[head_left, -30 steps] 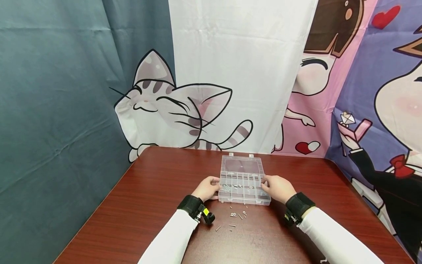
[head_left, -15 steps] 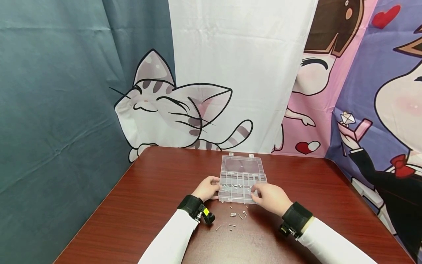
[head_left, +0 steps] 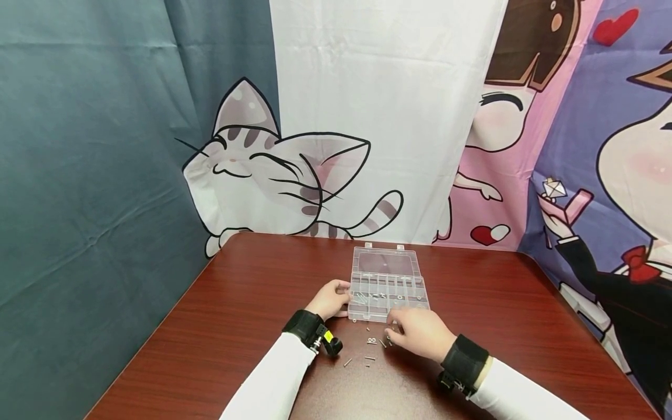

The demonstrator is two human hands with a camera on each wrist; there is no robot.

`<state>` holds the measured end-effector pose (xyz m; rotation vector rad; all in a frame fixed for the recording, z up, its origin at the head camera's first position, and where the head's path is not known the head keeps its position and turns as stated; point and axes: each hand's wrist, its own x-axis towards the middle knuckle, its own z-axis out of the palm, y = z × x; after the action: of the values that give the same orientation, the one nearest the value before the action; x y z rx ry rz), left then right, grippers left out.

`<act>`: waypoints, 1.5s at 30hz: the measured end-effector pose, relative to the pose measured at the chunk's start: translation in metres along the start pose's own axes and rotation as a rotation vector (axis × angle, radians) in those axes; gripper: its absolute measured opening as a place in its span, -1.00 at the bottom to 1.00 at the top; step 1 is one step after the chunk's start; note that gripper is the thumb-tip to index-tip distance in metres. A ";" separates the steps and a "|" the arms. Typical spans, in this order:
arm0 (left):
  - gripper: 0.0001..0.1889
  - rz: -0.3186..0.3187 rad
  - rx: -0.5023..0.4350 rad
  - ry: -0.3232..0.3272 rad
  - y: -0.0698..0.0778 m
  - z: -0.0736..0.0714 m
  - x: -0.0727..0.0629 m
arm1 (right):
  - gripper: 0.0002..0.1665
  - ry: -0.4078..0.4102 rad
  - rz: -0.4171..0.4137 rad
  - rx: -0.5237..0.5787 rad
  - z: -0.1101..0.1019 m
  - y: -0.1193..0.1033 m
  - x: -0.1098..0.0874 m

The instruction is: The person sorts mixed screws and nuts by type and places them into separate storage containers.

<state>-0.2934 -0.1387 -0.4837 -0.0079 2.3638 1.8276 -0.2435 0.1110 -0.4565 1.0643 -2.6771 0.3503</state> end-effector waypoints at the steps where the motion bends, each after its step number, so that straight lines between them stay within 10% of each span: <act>1: -0.58 0.001 0.002 0.000 0.000 0.000 0.000 | -0.87 -0.010 -0.002 -0.003 0.001 -0.001 0.000; 25: -0.59 0.007 0.030 0.004 0.002 0.000 -0.001 | -0.74 -0.061 -0.142 -0.066 0.009 -0.018 0.001; 45: -0.59 -0.002 0.012 0.006 0.001 0.000 -0.002 | -0.67 -0.115 -0.075 -0.048 0.013 -0.017 0.007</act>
<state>-0.2915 -0.1385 -0.4827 -0.0141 2.3781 1.8146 -0.2383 0.0903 -0.4645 1.2006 -2.7205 0.2162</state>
